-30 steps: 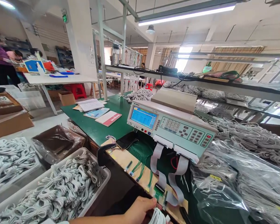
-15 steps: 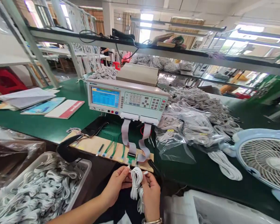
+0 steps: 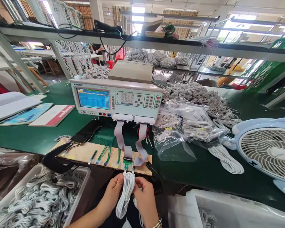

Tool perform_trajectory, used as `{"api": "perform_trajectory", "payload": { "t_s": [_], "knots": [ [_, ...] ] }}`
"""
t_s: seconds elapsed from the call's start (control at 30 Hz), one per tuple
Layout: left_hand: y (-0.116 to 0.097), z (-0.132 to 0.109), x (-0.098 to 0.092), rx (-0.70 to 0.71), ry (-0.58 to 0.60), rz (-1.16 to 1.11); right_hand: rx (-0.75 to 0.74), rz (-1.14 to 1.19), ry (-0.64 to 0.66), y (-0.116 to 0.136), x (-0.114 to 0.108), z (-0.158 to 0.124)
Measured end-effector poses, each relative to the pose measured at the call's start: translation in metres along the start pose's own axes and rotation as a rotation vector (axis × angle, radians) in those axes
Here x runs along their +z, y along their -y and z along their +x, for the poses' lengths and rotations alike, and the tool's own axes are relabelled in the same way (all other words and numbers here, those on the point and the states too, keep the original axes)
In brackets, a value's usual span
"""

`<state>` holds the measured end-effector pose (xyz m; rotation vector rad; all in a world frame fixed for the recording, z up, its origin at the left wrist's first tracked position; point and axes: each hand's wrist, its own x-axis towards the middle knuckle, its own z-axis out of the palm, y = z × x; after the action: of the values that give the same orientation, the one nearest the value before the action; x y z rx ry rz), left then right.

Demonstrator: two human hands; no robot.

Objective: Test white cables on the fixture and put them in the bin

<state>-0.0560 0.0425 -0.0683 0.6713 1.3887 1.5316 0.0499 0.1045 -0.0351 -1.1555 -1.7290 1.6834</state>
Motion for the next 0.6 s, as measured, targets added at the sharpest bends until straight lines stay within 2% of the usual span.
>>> {"api": "perform_trajectory", "payload": {
  "t_s": [0.07,0.23,0.37,0.5,0.6],
  "knots": [
    [0.0,0.0,-0.001,0.005,-0.009,0.034,0.0,0.005,0.02,0.003,-0.002,0.001],
    [0.001,0.0,-0.005,-0.1,0.054,0.018,0.003,-0.033,0.033,0.014,-0.005,0.001],
    [0.006,0.002,-0.008,-0.096,0.052,0.039,-0.034,-0.058,0.013,0.013,-0.005,0.001],
    [0.009,0.003,-0.009,-0.075,0.081,0.029,0.053,0.191,-0.003,0.003,0.002,0.006],
    [0.009,0.004,-0.009,-0.092,0.093,0.008,0.162,0.42,-0.096,-0.002,0.012,0.007]
  ]
}}
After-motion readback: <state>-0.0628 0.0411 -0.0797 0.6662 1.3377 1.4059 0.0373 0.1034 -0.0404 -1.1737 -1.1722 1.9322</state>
